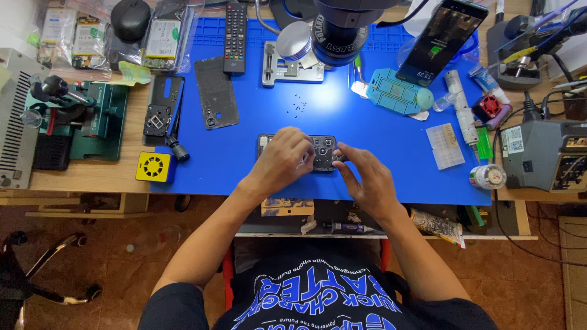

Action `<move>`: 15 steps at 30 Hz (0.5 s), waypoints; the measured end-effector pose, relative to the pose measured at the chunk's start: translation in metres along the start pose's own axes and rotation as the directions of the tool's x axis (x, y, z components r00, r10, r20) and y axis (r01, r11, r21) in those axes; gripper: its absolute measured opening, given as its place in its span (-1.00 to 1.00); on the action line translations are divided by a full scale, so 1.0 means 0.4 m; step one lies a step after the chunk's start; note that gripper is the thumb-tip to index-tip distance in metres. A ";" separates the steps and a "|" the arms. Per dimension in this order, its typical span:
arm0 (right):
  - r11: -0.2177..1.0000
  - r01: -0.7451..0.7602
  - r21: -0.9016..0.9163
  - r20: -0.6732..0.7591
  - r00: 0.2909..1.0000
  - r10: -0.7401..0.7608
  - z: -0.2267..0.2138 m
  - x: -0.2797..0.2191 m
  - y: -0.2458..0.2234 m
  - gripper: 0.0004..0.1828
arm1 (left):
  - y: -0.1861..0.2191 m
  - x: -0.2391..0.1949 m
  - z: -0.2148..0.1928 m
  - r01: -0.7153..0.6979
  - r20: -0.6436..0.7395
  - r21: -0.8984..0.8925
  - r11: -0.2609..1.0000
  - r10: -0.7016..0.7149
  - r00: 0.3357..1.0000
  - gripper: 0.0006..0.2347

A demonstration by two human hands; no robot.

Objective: The person uses a screwdriver to remove screws from the back of a smartphone. They then lift the back cover, disconnect internal components, and remove the battery. Finally, they reassemble the phone by reconnecting components and replacing the back cover.

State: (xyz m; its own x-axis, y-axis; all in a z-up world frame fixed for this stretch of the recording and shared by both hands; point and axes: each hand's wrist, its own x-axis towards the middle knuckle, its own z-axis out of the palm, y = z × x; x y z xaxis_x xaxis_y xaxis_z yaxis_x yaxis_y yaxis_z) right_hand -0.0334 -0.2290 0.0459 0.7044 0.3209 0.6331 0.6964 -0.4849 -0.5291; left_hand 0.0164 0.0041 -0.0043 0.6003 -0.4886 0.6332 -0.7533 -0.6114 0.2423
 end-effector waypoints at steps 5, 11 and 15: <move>0.994 -0.053 0.095 -0.021 0.998 0.055 0.006 0.002 -0.019 -0.54 | -0.123 0.032 0.022 0.185 -0.067 -0.064 0.981 -0.189 0.980 -0.85; 0.955 -0.105 0.276 0.146 0.987 0.066 -0.031 0.066 -0.085 -0.51 | -0.219 0.076 0.070 0.254 -0.047 0.003 0.967 -0.253 0.966 -0.79; 0.998 -0.065 0.003 0.082 0.995 0.064 -0.033 0.047 -0.042 -0.74 | -0.215 0.095 0.057 0.198 -0.058 0.129 0.972 -0.192 0.980 -0.80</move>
State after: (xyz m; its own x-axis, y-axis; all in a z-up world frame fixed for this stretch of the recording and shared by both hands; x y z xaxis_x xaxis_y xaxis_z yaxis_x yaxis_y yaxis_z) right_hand -0.0335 -0.2257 0.0741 0.7567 0.3550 0.5490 0.6497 -0.5024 -0.5705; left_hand 0.1102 0.0238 -0.0177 0.7171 -0.3254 0.6163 -0.5786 -0.7710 0.2662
